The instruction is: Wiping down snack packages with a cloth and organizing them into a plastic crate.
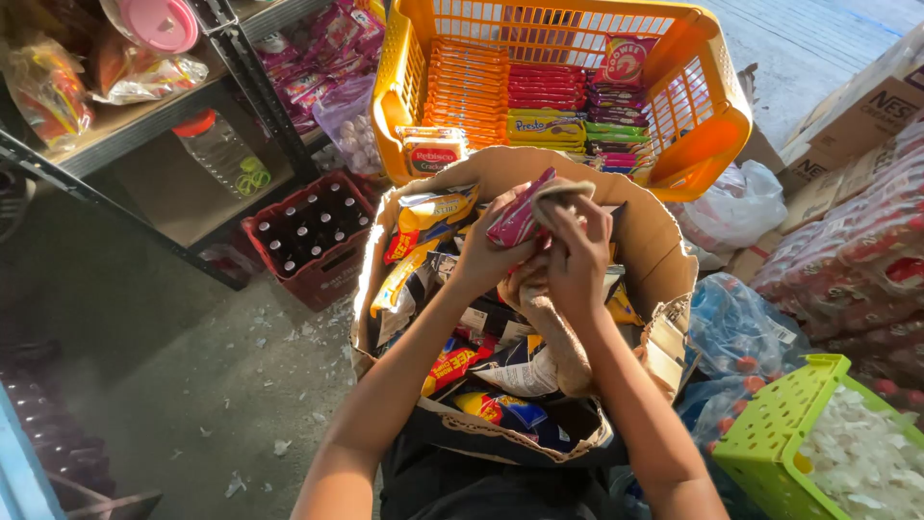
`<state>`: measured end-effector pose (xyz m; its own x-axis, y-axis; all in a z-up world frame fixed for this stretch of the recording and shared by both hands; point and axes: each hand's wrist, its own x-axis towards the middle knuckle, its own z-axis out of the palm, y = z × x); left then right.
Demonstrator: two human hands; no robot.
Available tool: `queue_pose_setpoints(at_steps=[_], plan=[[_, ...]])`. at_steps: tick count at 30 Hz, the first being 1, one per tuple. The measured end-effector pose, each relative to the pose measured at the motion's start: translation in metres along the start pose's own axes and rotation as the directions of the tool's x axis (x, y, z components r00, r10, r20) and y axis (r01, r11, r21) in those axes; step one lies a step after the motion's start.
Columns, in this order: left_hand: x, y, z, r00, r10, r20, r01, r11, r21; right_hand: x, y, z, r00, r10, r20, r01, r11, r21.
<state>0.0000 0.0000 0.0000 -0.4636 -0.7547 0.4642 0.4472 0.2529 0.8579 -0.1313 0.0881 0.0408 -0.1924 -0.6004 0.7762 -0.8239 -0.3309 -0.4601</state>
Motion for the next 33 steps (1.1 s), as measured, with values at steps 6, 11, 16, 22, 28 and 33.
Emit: queue_pose_setpoints(at_steps=[6,11,16,22,28,33], plan=[[-0.005,0.031,0.005,0.986,0.107,-0.125,-0.052,0.924,0.38,0.001,-0.041,-0.009,0.94,-0.227,0.256,0.219,0.974,0.061],[-0.006,0.039,0.007,0.984,0.153,-0.093,-0.091,0.873,0.48,0.011,-0.016,-0.011,0.995,-0.076,0.063,0.077,0.997,-0.021],[-0.002,0.025,0.0,0.964,0.249,-0.091,-0.158,0.813,0.56,0.004,-0.03,-0.009,0.99,-0.108,0.093,0.113,0.992,-0.051],[-0.006,0.039,0.003,0.959,0.26,-0.113,-0.163,0.831,0.532,-0.002,-0.042,-0.008,0.949,-0.197,0.246,0.164,0.975,0.15],[-0.003,0.035,0.008,0.984,0.15,-0.091,-0.11,0.93,0.35,-0.006,0.003,0.003,0.997,-0.066,0.043,0.063,0.996,0.069],[-0.005,0.041,0.012,0.981,0.138,-0.137,-0.055,0.875,0.482,0.005,-0.022,-0.009,1.0,-0.018,0.004,0.018,0.997,-0.077]])
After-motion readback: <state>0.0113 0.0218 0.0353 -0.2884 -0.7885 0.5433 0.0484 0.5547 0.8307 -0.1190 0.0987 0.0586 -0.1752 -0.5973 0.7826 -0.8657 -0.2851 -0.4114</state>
